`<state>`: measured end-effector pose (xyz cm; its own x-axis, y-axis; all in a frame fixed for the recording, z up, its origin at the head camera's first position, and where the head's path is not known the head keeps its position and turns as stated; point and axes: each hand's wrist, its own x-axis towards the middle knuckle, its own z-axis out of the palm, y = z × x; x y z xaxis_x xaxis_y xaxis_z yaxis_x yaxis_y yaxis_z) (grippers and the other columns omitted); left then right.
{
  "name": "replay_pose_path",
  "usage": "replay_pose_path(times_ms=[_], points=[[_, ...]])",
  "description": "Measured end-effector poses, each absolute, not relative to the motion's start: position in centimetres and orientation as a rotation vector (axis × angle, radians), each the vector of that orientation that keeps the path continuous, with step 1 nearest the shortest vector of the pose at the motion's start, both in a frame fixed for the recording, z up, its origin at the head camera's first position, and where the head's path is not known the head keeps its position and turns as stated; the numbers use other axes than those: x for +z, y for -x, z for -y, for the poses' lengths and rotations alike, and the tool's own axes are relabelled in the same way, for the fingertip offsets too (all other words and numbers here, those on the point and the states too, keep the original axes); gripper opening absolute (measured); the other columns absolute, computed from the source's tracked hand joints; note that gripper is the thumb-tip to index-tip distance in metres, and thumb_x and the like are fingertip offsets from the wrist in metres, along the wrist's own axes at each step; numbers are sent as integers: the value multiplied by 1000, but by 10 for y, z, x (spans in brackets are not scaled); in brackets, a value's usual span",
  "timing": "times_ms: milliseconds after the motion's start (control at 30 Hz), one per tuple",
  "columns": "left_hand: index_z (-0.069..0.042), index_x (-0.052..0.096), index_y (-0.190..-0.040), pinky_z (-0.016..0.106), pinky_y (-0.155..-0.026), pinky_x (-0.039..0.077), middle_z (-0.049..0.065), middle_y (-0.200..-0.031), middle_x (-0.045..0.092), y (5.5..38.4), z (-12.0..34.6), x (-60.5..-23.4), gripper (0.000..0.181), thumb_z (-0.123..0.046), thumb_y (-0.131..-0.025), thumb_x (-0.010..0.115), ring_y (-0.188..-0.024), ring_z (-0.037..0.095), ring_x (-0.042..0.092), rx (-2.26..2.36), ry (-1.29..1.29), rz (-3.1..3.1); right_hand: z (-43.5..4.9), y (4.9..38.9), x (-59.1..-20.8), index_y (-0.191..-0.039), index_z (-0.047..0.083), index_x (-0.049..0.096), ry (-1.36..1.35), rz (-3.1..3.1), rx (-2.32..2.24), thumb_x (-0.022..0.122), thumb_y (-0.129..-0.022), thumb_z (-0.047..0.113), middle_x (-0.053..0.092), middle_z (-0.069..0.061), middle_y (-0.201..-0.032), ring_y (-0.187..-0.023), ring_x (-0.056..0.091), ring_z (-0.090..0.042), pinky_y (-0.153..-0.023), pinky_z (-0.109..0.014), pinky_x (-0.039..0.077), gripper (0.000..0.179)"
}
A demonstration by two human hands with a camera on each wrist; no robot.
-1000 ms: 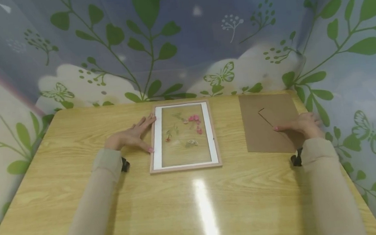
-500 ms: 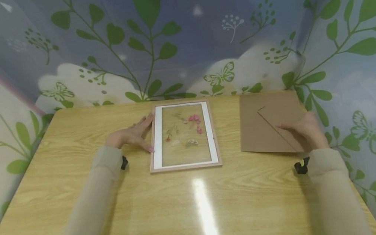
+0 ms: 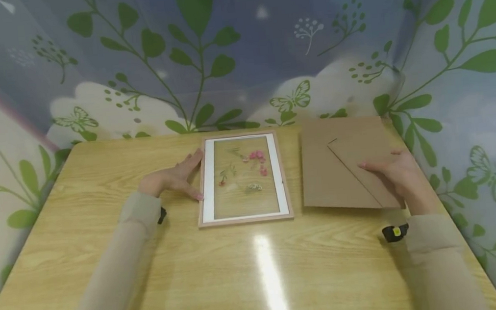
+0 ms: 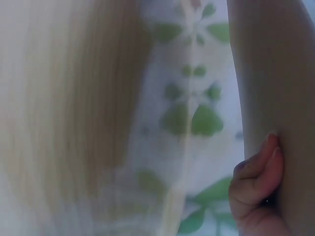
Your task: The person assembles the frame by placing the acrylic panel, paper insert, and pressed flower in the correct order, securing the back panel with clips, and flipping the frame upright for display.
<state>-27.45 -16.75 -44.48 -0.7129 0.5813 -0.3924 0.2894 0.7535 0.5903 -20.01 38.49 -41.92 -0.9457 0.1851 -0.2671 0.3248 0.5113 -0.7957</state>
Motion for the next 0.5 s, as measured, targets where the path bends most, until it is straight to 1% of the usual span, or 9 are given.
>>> replay_pose_path(times_ms=[67, 100, 133, 167, 200, 233, 300, 400, 500], points=[[-9, -15, -156, 57, -118, -7, 11, -162, -22, 274, 166, -443, 133, -39, -76, 86, -148, 34, -18, 663, -643, -2375, -372, 198, -417, -154, -8, 5, -422, -2596, -1433, 78, -86, 38, 30, -31, -146, -107, 55, -23, -84, -29, 53, 110], [-10, -15, -157, 56, -118, -7, 10, -162, -22, 273, 165, -442, 133, -39, -76, 86, -148, 34, -18, 657, -636, -2375, -366, 198, -416, -154, -8, 7, -414, -2582, -1459, 78, -86, 37, 35, -28, -142, -97, 56, -15, -76, -24, 53, 109], [-10, -15, -157, 56, -118, -6, 10, -163, -23, 273, 165, -441, 132, -39, -76, 86, -148, 34, -18, 651, -631, -2376, -359, 197, -415, -154, -8, 8, -408, -2571, -1478, 78, -86, 36, 38, -26, -139, -90, 55, -9, -70, -20, 52, 108], [-10, -14, -157, 57, -118, -6, 9, -163, -22, 273, 164, -440, 132, -39, -76, 86, -148, 34, -18, 651, -626, -2376, -351, 197, -414, -154, -8, 8, -406, -2567, -1487, 79, -85, 36, 38, -26, -139, -88, 55, -7, -69, -19, 52, 108], [-11, -13, -157, 57, -118, -6, 9, -163, -22, 273, 164, -440, 132, -39, -76, 86, -148, 33, -18, 648, -624, -2374, -344, 196, -414, -154, -8, 8, -400, -2574, -1483, 80, -85, 36, 38, -27, -139, -88, 55, -7, -68, -18, 51, 109], [-11, -13, -157, 57, -118, -5, 8, -163, -22, 272, 164, -440, 132, -39, -76, 86, -149, 33, -18, 639, -621, -2376, -337, 196, -413, -154, -8, 9, -404, -2572, -1486, 80, -84, 37, 39, -28, -139, -90, 56, -10, -68, -18, 51, 109], [-12, -13, -157, 56, -118, -5, 7, -163, -22, 273, 163, -441, 131, -39, -76, 86, -149, 32, -18, 632, -613, -2377, -320, 197, -412, -154, -6, 10, -400, -2557, -1502, 81, -82, 38, 37, -30, -141, -100, 56, -20, -72, -21, 50, 111], [-12, -13, -158, 56, -118, -6, 6, -163, -22, 273, 163, -441, 131, -39, -76, 86, -149, 31, -18, 628, -609, -2380, -295, 200, -411, -154, -4, 7, -389, -2527, -1542, 83, -81, 38, 34, -32, -143, -114, 50, -33, -84, -30, 48, 114], [-13, -13, -158, 55, -118, -6, 5, -163, -22, 272, 163, -440, 132, -39, -75, 86, -149, 30, -18, 640, -594, -2378, -270, 205, -412, -154, -3, 8, -370, -2475, -1622, 85, -80, 34, 33, -31, -144, -122, 45, -38, -95, -43, 45, 113]])
